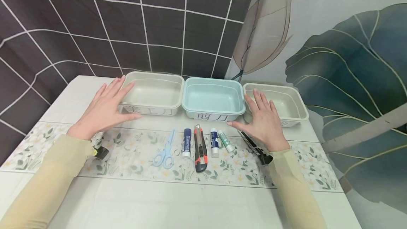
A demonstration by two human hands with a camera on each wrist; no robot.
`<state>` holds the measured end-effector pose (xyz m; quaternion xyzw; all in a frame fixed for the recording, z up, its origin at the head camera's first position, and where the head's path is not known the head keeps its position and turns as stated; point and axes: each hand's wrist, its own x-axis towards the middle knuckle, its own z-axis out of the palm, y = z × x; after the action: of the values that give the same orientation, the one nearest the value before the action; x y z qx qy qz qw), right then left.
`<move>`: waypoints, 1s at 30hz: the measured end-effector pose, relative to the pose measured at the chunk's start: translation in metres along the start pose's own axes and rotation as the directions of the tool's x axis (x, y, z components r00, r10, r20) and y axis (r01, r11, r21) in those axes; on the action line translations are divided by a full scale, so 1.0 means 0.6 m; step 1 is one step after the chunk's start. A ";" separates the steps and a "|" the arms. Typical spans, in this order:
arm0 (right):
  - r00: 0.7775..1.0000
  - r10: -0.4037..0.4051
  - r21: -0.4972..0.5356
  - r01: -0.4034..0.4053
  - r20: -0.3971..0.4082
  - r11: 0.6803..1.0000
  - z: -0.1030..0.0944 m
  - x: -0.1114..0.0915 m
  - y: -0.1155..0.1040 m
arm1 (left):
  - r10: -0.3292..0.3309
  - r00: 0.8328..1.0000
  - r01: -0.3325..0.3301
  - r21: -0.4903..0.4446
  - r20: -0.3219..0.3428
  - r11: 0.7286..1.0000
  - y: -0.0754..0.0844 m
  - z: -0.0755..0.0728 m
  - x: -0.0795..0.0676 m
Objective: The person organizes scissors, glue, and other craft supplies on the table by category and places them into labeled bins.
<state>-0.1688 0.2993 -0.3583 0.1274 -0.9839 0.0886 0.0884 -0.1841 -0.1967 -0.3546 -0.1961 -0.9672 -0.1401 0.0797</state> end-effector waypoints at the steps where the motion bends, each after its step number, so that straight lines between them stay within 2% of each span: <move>1: 1.000 0.001 0.000 -0.001 0.001 1.000 0.001 0.000 0.000 | 0.000 1.000 0.000 0.000 0.002 1.000 0.000 0.001 0.000; 14: 1.000 0.018 0.018 -0.018 -0.001 1.000 0.004 -0.007 0.002 | -0.012 1.000 0.011 0.014 0.022 1.000 -0.005 0.009 -0.001; 30: 0.999 -0.019 0.053 0.021 -0.044 0.998 -0.007 -0.015 -0.006 | -0.026 1.000 0.026 0.003 0.011 1.000 -0.010 0.008 0.001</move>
<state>-0.1587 0.2985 -0.3555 0.1377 -0.9777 0.1168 0.1071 -0.1875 -0.2005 -0.3604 -0.1841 -0.9704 -0.1384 0.0726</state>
